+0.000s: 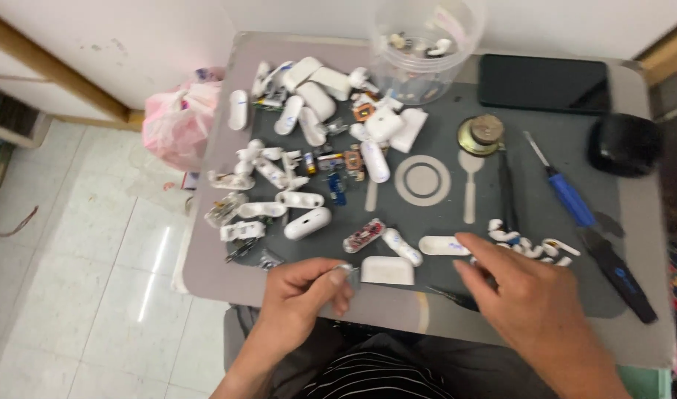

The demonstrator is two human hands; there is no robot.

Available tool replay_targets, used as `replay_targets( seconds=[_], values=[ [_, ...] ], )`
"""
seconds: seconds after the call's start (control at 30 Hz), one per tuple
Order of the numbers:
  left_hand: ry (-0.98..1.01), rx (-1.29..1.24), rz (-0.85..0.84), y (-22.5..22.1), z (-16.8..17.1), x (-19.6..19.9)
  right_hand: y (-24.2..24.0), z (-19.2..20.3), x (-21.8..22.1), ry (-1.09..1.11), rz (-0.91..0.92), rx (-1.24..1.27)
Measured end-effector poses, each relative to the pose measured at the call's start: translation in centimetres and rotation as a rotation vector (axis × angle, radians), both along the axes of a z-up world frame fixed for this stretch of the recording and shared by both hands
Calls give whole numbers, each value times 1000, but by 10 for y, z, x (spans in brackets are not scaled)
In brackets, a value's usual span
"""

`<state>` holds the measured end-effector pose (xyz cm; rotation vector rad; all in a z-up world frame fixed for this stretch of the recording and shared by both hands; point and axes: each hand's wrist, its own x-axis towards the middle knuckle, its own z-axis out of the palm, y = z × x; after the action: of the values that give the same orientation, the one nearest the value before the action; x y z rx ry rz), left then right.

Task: Sorting and inspecting various small components of wireless earbuds on a repair bench.

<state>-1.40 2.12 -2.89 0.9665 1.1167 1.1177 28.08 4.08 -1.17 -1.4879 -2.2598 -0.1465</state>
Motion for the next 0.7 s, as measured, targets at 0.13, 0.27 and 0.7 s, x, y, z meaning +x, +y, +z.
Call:
replay_targets(
  seconds=[0.13,0.27,0.7],
  values=[
    [-15,-5,6,5,1,-9,17,-13,-6,-351,7,-14],
    [-317,0,-37,5,-4,-19,44,-8,-16,-558,-49,-366],
    [-379,-56,-5,9,4,-21,21,50,-58,155,93,-299]
  ],
)
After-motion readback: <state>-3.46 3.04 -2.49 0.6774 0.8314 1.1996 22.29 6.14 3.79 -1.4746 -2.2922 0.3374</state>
